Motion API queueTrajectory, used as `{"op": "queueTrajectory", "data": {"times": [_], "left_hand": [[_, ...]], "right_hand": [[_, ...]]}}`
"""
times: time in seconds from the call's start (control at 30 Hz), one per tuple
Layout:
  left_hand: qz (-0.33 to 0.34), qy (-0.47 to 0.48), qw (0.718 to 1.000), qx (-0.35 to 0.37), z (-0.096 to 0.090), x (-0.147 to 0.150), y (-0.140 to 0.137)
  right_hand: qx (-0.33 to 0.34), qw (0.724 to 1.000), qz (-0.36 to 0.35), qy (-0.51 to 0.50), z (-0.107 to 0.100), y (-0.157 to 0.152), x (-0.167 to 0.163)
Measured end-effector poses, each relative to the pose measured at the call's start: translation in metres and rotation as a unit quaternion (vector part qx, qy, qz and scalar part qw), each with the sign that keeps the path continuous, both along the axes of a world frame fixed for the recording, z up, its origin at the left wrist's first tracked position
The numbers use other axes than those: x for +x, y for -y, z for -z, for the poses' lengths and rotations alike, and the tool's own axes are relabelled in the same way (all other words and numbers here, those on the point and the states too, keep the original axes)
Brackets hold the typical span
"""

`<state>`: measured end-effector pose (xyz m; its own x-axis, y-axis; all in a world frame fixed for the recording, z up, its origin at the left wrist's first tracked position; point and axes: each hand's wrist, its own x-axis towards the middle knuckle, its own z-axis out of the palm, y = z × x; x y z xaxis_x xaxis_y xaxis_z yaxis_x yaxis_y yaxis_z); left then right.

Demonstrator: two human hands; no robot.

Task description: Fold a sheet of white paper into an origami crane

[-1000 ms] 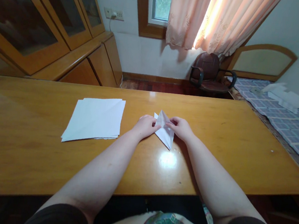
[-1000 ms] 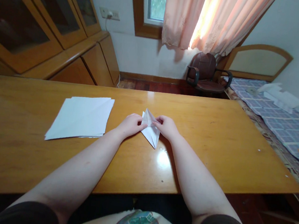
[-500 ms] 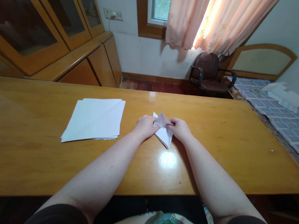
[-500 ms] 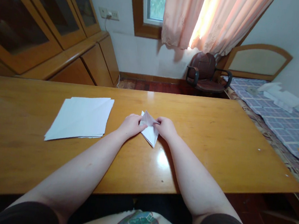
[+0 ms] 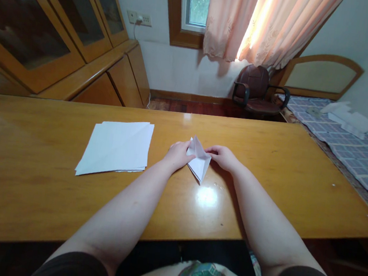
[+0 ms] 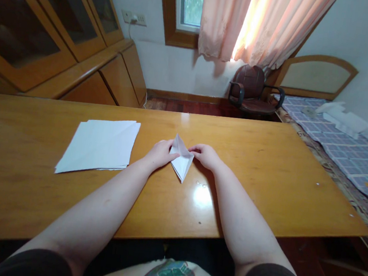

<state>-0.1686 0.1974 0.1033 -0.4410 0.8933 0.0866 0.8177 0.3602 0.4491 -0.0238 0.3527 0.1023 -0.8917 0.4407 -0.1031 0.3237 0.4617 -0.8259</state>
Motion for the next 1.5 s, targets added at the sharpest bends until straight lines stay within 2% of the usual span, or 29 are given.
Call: {"op": "queueTrajectory", "data": {"times": [0.13,0.33,0.77,1.0,1.2,1.5], "left_hand": [[0.012,0.011,1.000,-0.008,-0.003,0.000,0.000],[0.004,0.030,0.999,-0.029,-0.009,0.000,0.002],[-0.002,0.004,0.999,-0.044,-0.009,0.003,0.001],[0.001,0.010,1.000,-0.027,-0.008,0.003,0.001],[0.004,0.002,1.000,-0.020,-0.004,0.002,0.000],[0.028,0.042,0.999,-0.010,-0.013,0.003,0.004]], "right_hand": [[0.055,0.998,-0.021,0.019,-0.001,0.000,0.000],[0.071,0.995,-0.059,0.023,-0.004,-0.004,0.003],[0.112,0.993,-0.005,0.044,0.002,0.001,-0.003],[0.108,0.992,0.027,0.058,0.002,0.008,-0.005],[0.139,0.987,0.045,0.069,0.001,0.014,-0.008],[0.178,0.981,0.047,0.066,0.002,0.019,-0.009]]}}
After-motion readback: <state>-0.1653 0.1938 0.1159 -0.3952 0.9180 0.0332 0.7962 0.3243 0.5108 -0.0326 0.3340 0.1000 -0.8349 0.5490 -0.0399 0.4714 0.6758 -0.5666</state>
